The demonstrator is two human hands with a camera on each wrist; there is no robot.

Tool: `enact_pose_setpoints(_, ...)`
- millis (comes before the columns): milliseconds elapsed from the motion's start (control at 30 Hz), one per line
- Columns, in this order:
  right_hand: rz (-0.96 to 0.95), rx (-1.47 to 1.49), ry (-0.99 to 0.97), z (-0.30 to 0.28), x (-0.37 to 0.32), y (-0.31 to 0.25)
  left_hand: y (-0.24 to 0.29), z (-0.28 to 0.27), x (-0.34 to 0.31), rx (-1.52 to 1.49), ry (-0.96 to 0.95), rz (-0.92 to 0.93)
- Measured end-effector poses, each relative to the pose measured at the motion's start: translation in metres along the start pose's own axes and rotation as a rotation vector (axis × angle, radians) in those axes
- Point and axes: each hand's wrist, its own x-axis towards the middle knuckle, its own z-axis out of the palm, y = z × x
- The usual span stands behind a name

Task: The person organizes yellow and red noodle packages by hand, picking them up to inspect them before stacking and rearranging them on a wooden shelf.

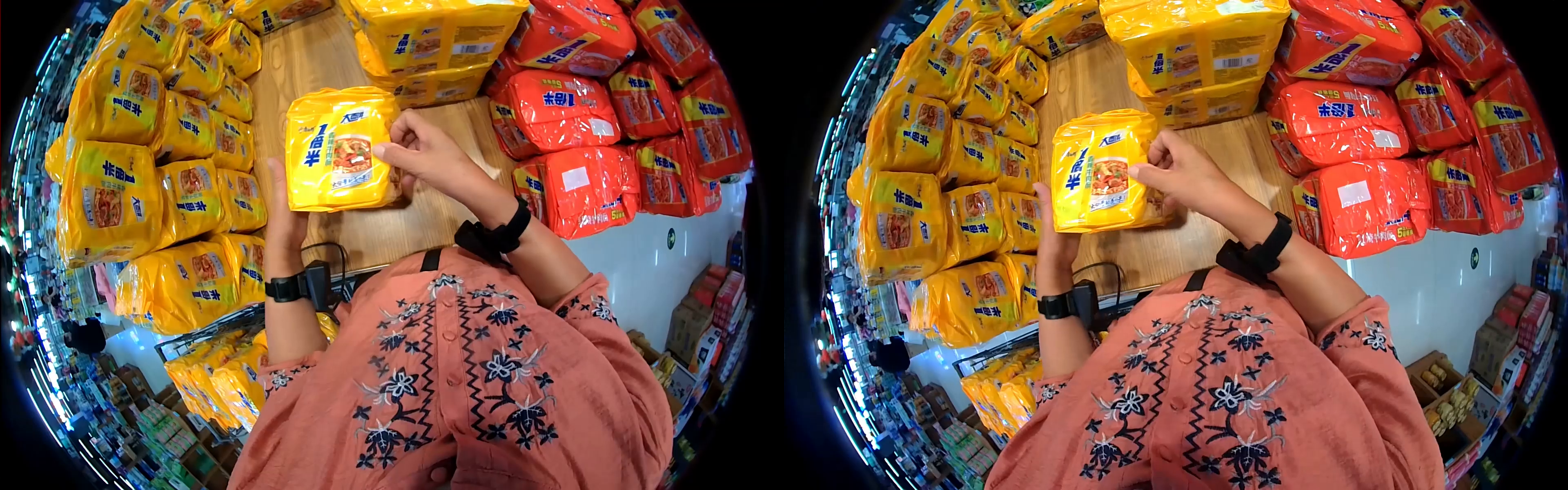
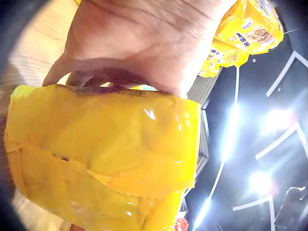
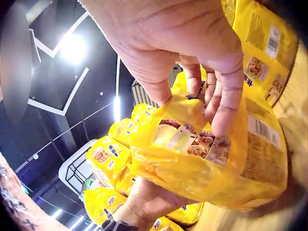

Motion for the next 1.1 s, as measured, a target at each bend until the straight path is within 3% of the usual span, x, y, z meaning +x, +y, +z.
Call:
enact_pose_setpoints(133, -0.006, -0.019, -0.043, 0.007, 0.004, -0.001, 0.019, 0.003, -0.018, 0.167, 0.122, 0.033)
enact_pose_setpoints(233, -0.097, 0.019, -0.027, 0.021, 0.007, 0.005, 0.033, 0.000, -0.025, 0.252, 0.104, 0.004)
enact_pose_setpoints(367, 0.019, 0.136, -0.109, 0.019, 0.009, -0.008, 0.040, -0.020, -0.028, 0.221, 0.137, 0.024)
enact_pose_setpoints(500, -0.009, 0.053, 0.119, -0.005, 0.029, 0.032, 0.040, -0.036, -0.030, 0.174, 0.136, 0.077)
enact_pose_setpoints(600, 0.220, -0.100, 0.140, -0.019, 0.041, 0.052, 0.040, -0.046, -0.031, 0.146, 0.145, 0.096)
enact_pose_setpoints(733, 0.330, 0.052, -0.020, -0.004, 0.049, 0.079, 0.042, -0.049, -0.038, 0.169, 0.171, 0.106)
enact_pose_setpoints(767, 0.335, 0.137, -0.135, -0.002, 0.047, 0.078, 0.043, -0.048, -0.040, 0.177, 0.181, 0.104)
enact_pose_setpoints(867, 0.311, 0.263, -0.208, 0.012, 0.038, 0.057, 0.044, -0.050, -0.043, 0.191, 0.232, 0.104)
enact_pose_setpoints(1100, 0.227, 0.019, -0.192, 0.011, 0.030, 0.035, 0.032, -0.062, -0.045, 0.114, 0.268, 0.066)
